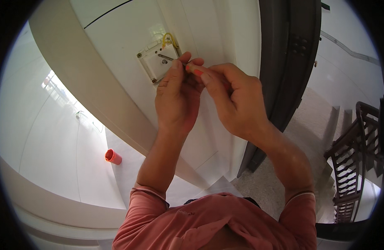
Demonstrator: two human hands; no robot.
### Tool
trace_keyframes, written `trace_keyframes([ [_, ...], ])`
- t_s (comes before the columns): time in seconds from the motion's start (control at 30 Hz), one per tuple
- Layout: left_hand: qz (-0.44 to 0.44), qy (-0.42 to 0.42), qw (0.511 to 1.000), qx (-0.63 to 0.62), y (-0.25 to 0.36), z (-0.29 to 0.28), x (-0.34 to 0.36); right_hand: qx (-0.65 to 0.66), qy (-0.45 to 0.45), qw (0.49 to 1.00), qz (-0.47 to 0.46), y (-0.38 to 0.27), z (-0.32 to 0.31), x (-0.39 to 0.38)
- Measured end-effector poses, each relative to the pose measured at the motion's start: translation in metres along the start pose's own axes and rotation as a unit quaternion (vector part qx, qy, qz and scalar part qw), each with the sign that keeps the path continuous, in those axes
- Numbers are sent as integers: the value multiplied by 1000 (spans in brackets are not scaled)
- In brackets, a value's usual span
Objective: The person uses a screwdriver to secure wires into a terminal block, inserts the component into a wall-mounted electrical box, and then snaps a plastic faceplate over the unit.
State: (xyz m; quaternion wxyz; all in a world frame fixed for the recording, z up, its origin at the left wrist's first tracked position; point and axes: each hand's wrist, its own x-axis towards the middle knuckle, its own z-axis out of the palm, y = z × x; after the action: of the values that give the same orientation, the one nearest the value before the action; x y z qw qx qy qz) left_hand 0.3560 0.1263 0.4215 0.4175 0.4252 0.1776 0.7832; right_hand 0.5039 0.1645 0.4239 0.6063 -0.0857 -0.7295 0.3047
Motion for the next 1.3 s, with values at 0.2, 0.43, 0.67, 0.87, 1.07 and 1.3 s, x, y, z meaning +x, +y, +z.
trace_keyframes([
  [0.2,4,-7,1000,-13,0,-6,6,-2,-10,1000,-19,8,0,9],
  [0.43,-6,-4,996,-93,5,6,7,-114,-39,985,-127,-7,-2,24],
  [0.67,-15,-22,983,-184,5,9,6,-178,-78,974,-118,-21,4,30],
  [0.87,9,-14,981,-192,1,7,13,-199,-68,974,-82,-25,5,38],
  [1.07,13,-39,982,-186,1,2,19,-210,-66,961,-168,-21,8,44],
  [1.3,12,-70,976,-208,6,-3,16,-304,-86,915,-250,-29,9,40],
])
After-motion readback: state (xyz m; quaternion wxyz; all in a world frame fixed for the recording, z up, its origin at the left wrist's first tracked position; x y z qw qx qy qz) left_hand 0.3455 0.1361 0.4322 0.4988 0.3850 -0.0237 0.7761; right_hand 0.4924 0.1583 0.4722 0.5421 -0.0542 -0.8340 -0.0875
